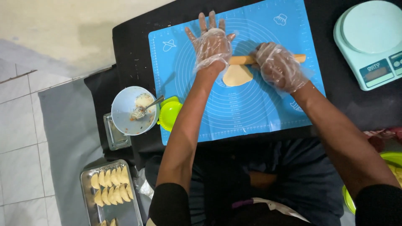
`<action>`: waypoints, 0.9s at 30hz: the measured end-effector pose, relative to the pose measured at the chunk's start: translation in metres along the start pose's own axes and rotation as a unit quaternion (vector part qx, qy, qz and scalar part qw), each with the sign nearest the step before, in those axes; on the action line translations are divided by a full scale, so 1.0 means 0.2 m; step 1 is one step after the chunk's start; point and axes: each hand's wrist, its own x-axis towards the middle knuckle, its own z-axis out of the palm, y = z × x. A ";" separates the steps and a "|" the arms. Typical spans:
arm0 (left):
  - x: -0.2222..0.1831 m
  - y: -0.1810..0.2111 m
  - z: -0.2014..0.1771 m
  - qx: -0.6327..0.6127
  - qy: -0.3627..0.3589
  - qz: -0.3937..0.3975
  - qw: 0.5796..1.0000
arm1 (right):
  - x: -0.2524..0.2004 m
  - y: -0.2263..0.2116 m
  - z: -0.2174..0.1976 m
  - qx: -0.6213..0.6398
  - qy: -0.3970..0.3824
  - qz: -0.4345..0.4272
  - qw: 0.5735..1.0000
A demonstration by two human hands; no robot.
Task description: The person rolls out small portions of dough using a rolling pin, adds a spoonful of filling, and folds the dough over to create crescent-shaped pastries.
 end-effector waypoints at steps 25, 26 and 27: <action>-0.18 -0.03 0.05 0.022 -0.080 0.020 0.996 | -0.12 -0.03 0.31 0.022 -0.128 0.111 0.985; -0.19 -0.04 0.06 0.025 -0.087 0.016 0.996 | -0.12 -0.07 0.25 0.025 -0.129 0.115 0.985; -0.20 -0.03 0.04 0.025 -0.086 0.015 0.996 | -0.12 -0.08 0.25 0.025 -0.129 0.114 0.985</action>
